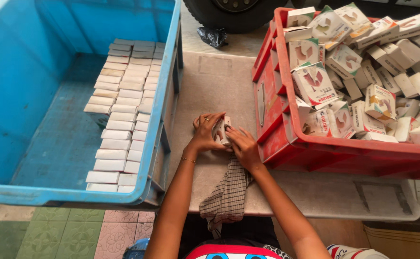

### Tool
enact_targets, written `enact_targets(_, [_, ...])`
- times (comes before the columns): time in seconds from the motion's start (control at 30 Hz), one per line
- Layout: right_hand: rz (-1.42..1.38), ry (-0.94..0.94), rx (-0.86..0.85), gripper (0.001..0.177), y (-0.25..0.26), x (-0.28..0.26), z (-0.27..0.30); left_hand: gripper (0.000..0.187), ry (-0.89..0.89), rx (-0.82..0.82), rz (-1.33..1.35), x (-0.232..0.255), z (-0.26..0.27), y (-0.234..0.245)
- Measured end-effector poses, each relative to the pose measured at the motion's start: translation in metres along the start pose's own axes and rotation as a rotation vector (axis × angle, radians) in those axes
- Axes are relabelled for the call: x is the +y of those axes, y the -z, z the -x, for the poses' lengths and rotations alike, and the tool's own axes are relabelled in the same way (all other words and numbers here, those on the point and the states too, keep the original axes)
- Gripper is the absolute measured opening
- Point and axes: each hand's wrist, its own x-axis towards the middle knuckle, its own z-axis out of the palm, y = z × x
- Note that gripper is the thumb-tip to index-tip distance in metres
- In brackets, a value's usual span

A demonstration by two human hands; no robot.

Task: The person wipes individual small boxes with a cloth before placing them into a larger blue bin.

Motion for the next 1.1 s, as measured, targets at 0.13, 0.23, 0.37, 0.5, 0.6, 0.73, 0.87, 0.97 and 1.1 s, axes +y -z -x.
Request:
enact_targets(0.13, [-0.003,0.002,-0.023,0.022,0.0,-0.005,-0.002,0.106,0.006,0.028,-0.035,-0.007,0.001,-0.002])
enact_targets(0.23, [0.009,0.034,-0.086,0.024,0.003,-0.005,-0.001,0.098,0.063,0.014,0.095,-0.009,0.003,0.001])
enact_targets(0.37, [0.068,0.017,-0.244,0.038,0.006,-0.006,-0.006,0.101,0.124,-0.057,0.236,-0.008,0.003,0.014])
enact_targets(0.5, [0.099,0.131,-0.33,0.053,0.009,-0.021,-0.001,0.094,0.054,-0.06,0.35,-0.001,0.005,0.019])
enact_targets(0.6, [0.207,-0.013,-0.281,0.05,0.0,0.014,0.004,0.097,0.076,-0.097,0.346,0.004,0.003,0.012])
enact_targets(0.73, [0.267,0.004,-0.259,0.053,-0.003,-0.003,0.002,0.099,0.06,-0.108,0.232,-0.005,-0.002,0.015])
enact_targets(0.87, [0.165,-0.033,-0.296,0.05,-0.009,0.002,0.002,0.099,0.089,-0.078,0.127,-0.014,0.0,0.012])
enact_targets(0.97, [0.188,-0.094,-0.247,0.044,-0.019,0.009,-0.007,0.099,0.103,-0.052,0.117,-0.017,0.002,0.011])
enact_targets(1.1, [0.139,-0.005,-0.265,0.045,-0.017,-0.013,-0.006,0.109,0.084,-0.051,0.119,-0.023,0.004,0.014])
